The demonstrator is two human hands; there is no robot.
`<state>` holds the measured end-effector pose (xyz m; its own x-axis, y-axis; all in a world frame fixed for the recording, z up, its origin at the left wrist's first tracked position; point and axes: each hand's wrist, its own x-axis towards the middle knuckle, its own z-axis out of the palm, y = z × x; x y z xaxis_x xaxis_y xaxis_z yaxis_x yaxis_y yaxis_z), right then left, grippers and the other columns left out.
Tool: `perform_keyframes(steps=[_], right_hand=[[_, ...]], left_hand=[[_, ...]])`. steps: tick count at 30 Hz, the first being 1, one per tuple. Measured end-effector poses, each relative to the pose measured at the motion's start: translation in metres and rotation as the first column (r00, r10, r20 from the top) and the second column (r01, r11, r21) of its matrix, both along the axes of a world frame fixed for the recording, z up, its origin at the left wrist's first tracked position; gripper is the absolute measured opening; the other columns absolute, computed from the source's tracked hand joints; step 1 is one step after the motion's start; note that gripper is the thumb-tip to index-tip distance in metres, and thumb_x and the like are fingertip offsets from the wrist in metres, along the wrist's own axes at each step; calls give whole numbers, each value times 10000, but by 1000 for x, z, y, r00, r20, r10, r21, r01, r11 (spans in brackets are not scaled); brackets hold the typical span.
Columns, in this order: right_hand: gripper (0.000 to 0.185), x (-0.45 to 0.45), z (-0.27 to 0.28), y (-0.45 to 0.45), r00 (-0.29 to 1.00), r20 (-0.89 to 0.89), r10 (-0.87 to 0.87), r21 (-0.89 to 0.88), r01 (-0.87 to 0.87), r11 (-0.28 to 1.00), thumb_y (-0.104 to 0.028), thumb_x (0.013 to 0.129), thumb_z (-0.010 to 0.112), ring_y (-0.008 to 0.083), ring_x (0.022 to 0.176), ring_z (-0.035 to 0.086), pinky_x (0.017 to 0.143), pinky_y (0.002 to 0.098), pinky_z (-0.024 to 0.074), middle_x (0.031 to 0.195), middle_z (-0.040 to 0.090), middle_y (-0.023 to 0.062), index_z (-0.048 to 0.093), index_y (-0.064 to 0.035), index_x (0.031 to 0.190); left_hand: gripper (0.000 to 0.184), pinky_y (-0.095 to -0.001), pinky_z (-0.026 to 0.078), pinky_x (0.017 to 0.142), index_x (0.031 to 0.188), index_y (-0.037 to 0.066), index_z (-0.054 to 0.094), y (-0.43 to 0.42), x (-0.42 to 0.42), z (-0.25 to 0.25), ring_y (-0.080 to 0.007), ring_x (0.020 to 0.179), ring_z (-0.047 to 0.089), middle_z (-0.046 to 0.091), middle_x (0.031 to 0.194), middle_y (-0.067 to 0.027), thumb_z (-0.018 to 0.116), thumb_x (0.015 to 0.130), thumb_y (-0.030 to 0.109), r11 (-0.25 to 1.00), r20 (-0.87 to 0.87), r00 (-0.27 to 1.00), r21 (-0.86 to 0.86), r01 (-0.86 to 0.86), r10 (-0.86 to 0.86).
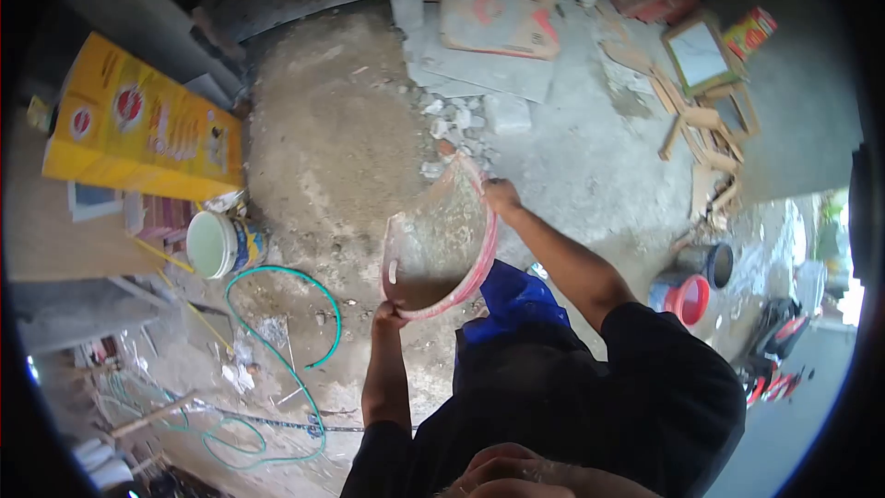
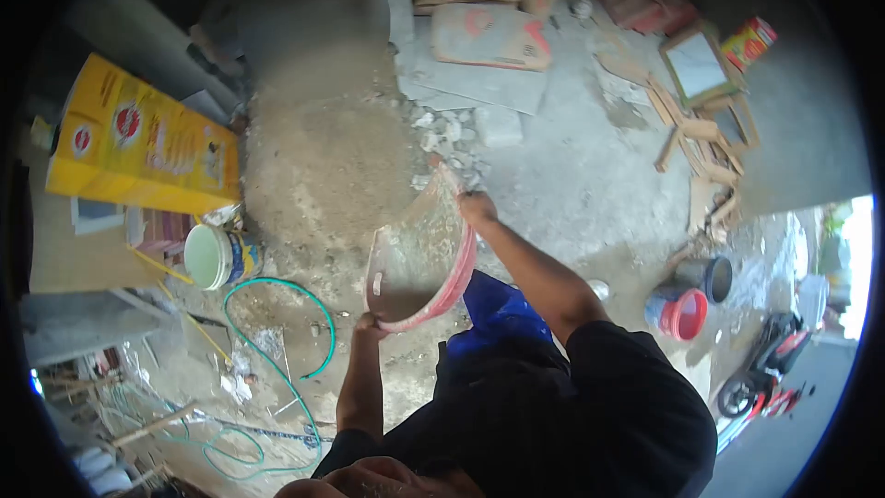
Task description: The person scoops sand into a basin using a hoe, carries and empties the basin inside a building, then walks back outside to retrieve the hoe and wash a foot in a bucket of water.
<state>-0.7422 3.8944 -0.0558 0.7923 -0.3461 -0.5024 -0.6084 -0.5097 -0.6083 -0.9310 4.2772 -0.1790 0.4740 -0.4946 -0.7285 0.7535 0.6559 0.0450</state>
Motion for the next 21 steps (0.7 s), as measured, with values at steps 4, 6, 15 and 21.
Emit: perform_keyframes(steps=[4, 6, 15, 21], right_hand=[[368, -190, 36, -53, 974, 137, -181, 117, 165, 979, -291, 831, 555, 289, 964, 649, 827, 389, 489, 1012, 678, 198, 661, -17, 1052], [357, -277, -19, -96, 959, 187, -211, -36, 221, 975, -282, 840, 564, 307, 973, 643, 833, 390, 488, 1047, 669, 193, 652, -27, 1075], [353, -699, -53, -203, 813, -582, -6, -211, -144, 967, -336, 769, 566, 317, 945, 649, 828, 409, 509, 966, 680, 175, 702, -54, 931], [266, -881, -15, -182, 943, -250, -218, -45, 214, 976, -296, 826, 610, 236, 741, 643, 695, 353, 512, 860, 677, 107, 691, -58, 914]], left_hand=[[361, -432, 491, 935, 1168, -76, 529, -85, -109, -31, -279, 1101, 582, 609, 1147, -202, 523, 832, 57, 989, -199, 974, 78, 126, -108], [357, -460, 496, 902, 1168, -71, 525, -117, -126, -34, -301, 1082, 584, 599, 1149, -212, 528, 836, 60, 952, -236, 948, 167, 258, -216], [450, -704, 475, 738, 1296, 5, 416, -289, -41, -54, -492, 1025, 555, 440, 1328, -248, 481, 856, 74, 591, -236, 963, 761, 269, -133], [366, -513, 522, 778, 1057, -41, 589, -416, 112, 81, -329, 856, 599, 620, 968, -167, 616, 695, 7, 633, 270, 928, 772, -48, -258]])
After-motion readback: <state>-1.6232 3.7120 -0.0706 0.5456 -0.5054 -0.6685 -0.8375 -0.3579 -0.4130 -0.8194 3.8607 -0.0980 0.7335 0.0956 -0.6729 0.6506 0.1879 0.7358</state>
